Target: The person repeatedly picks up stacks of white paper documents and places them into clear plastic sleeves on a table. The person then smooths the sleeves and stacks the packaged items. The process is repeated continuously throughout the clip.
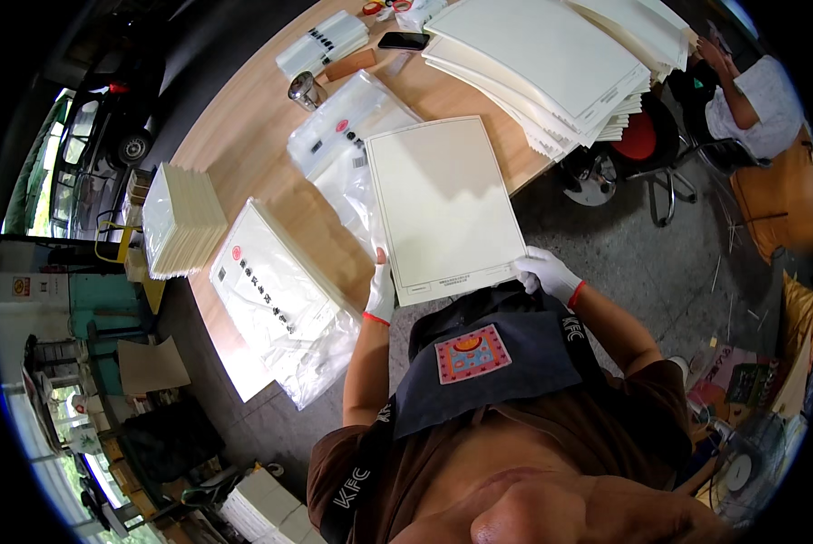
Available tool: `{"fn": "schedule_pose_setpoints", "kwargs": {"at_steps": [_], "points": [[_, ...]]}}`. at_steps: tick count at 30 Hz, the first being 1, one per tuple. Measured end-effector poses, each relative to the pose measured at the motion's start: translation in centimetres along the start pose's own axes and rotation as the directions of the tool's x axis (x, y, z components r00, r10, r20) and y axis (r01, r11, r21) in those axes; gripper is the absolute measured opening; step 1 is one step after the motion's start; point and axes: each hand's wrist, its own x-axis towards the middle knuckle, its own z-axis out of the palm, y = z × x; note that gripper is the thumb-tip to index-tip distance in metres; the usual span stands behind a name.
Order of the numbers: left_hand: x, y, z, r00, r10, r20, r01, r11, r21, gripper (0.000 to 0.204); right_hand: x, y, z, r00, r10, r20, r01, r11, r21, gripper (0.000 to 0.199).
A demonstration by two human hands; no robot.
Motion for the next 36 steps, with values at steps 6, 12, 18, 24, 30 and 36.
{"fn": "schedule_pose_setpoints", "kwargs": {"at_steps": [6,12,18,24,30,36], "points": [[0.4,-0.3,-0.2,0.999,-0.026,-0.044,0.031,0.991,0.127,0.052,0.6,0.5,0.0,0.999,0.047,0.024,-0.047,0.999,0.01,0.011],[0.2,-0.1,-1.0,0.995,0.035,-0.095,-0.008,0.964,0.267,0.044,0.1,-2.8,0.0,0.928,-0.328,-0.178,-0.016,0.44,-0.898,0.044],[-2.5,5.0,2.2,0.996,-0.086,0.01,0.08,0.96,0.267,0.044,6.9,-4.7,-0.6,0.86,-0.475,0.187,0.503,0.852,-0.145,0.045],[-1.7,4.3,8.0,0.987,0.158,-0.034,0.03,0.022,0.999,0.085,7.8,-7.8,8.6,0.861,-0.506,0.04,0.437,0.7,-0.565,0.059],[-1.2,2.3,16.4,0.997,0.065,0.03,-0.014,-0.229,0.973,0.096,7.7,-8.4,8.6,0.832,-0.548,-0.088,0.29,0.565,-0.772,0.044],[-0.1,13.6,10.8,0.949,0.279,0.148,-0.311,0.735,0.603,0.038,-1.2,-15.4,4.5,0.669,-0.676,0.308,0.4,-0.022,-0.916,0.026]]}}
